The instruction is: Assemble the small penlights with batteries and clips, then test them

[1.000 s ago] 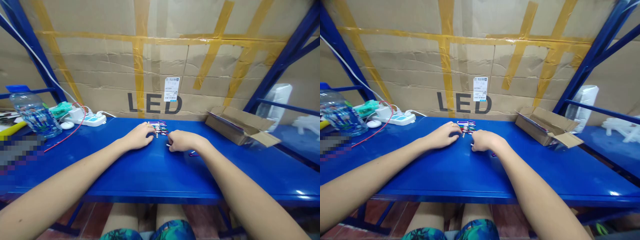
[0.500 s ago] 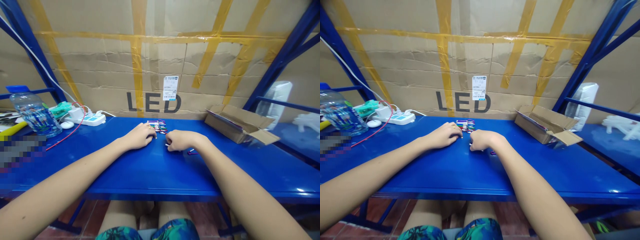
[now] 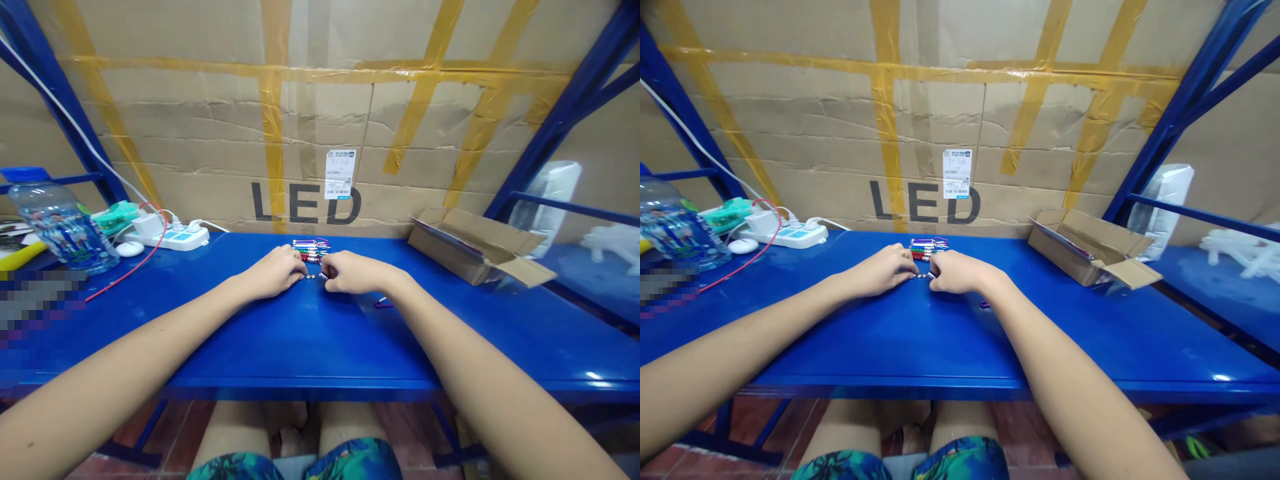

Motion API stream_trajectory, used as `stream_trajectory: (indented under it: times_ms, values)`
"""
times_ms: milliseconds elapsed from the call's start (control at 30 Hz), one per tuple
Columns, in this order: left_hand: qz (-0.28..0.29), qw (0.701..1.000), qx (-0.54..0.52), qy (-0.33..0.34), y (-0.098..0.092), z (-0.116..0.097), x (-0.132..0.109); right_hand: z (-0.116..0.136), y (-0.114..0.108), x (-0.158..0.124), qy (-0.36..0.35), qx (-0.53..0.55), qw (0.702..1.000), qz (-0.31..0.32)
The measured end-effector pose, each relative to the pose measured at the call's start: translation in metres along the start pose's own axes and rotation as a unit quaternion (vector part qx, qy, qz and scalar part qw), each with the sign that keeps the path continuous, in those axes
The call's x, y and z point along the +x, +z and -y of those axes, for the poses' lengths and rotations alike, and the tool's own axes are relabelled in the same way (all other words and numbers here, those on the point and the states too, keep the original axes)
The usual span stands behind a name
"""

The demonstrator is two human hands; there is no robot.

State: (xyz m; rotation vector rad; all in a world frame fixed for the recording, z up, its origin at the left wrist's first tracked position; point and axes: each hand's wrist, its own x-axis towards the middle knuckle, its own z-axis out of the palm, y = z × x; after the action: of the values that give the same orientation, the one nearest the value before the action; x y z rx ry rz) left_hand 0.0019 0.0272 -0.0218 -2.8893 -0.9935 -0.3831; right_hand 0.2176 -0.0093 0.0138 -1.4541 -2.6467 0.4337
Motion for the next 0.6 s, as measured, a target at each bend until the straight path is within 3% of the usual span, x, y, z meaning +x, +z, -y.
stream_trajectory:
  times_ms: [167,333,433,600]
  values:
    - [-0.003,0.999,-0.025,-0.03,-0.006,-0.002,0.001,-0.003,0.003,0.004,-0.053,0.045,0.997,-0.027]
    - [-0.132,0.989,-0.061,-0.009,-0.014,-0.011,-0.003,-0.009,0.004,0.008,-0.094,0.121,0.986,-0.061]
    - [-0.171,0.979,-0.106,0.026,-0.014,-0.018,-0.004,-0.012,0.004,0.009,-0.079,0.186,0.978,-0.051]
    - [-0.179,0.974,-0.11,0.085,-0.008,-0.024,-0.005,-0.014,0.004,0.01,-0.079,0.295,0.952,-0.02]
